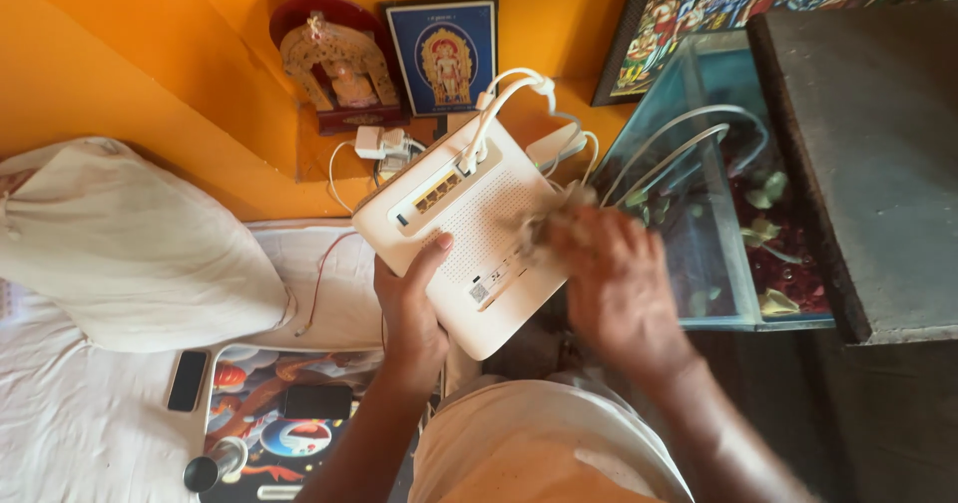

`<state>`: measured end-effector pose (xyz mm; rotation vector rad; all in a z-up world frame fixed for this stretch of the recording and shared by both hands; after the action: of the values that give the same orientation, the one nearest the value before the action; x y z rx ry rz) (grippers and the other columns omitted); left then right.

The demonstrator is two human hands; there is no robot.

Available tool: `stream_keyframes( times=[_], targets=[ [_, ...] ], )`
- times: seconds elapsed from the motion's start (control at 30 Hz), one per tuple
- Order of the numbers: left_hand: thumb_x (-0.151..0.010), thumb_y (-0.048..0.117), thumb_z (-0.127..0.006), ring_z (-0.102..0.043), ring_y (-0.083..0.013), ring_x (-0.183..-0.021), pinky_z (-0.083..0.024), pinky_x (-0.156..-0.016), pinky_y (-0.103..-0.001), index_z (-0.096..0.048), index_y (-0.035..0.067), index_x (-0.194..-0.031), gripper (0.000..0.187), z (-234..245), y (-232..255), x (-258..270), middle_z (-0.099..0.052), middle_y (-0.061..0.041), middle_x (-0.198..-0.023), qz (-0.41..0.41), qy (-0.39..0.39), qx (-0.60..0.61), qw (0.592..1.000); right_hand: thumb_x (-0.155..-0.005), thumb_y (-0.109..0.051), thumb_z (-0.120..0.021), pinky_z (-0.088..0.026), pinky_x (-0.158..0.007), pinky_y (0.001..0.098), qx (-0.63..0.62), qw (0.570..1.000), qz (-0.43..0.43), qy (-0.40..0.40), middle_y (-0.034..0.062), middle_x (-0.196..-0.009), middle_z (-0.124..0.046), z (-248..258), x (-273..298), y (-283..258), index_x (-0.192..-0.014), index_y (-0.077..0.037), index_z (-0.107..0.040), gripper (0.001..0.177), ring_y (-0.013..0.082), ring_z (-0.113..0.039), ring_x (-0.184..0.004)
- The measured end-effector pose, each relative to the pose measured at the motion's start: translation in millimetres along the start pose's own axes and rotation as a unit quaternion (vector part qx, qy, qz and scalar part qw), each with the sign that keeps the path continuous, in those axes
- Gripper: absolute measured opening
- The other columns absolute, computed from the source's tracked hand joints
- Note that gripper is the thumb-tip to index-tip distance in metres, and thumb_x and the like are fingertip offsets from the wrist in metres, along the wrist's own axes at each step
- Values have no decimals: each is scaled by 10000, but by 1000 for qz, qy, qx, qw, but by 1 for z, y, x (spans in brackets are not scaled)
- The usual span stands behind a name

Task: The person wipes a white router with a cloth, cleaning its top, sides, and back ports. They then wipe the surface of a nearby shelf and place the router on it.

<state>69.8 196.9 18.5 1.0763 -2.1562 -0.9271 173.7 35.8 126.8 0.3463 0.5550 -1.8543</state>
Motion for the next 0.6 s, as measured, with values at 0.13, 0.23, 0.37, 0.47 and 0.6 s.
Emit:
stream_keyframes(
  times=[0.13, 0.23, 0.37, 0.47, 0.6],
  targets=[
    [-818, 38, -748, -680, -222, -1033, -547, -892, -357, -576, -38, -1295, 512, 8, -3, 1, -691, -141, -1150, 10, 27, -21, 999, -807, 22, -581, -457, -922, 497, -18, 997, -55, -50, 128, -1277, -602, -12, -1, 11, -1212, -68, -693, 430, 345, -555, -1155],
    [-808, 39, -755, -682, -219, -1017, -550, -883, -357, -575, -36, -1286, 515, 10, -4, 2, -694, -136, -1144, 7, 46, -31, 998, -746, 26, -572, -450, -846, 493, -45, 994, -17, -96, 134, -1281, -603, -29, 9, -14, -1185, -76, -703, 470, 335, -554, -1135],
    [-818, 41, -759, -677, -221, -986, -548, -850, -359, -580, -47, -1269, 494, 10, -2, 6, -691, -139, -1125, 24, 40, -25, 999, -778, -13, -585, -470, -958, 484, -90, 991, 74, -68, 152, -1279, -581, -29, 26, -68, -1191, -51, -670, 424, 345, -548, -1237],
    [-802, 31, -757, -681, -199, -997, -550, -856, -340, -580, -26, -1271, 504, 9, 3, 7, -694, -121, -1135, 12, 45, -39, 998, -719, -30, -592, -451, -859, 472, -65, 993, 83, -51, 125, -1323, -599, -21, 25, -56, -1185, -151, -697, 492, 340, -537, -1171],
    [-798, 30, -759, -679, -219, -995, -549, -856, -360, -582, -32, -1272, 509, 10, 7, 8, -690, -138, -1122, 4, 42, -32, 999, -788, -3, -589, -459, -886, 481, -6, 997, -19, -70, 106, -1307, -592, -22, 9, 0, -1227, -123, -706, 470, 325, -555, -1144]
  ],
)
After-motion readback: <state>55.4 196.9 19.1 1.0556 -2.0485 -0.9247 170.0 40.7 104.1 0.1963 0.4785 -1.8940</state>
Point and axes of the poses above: each hand's wrist, its own x-axis away from the middle knuckle, its own z-axis out of the back of the hand, y = z × x, the point moved 10 cm from there along -x, towards the middle knuckle
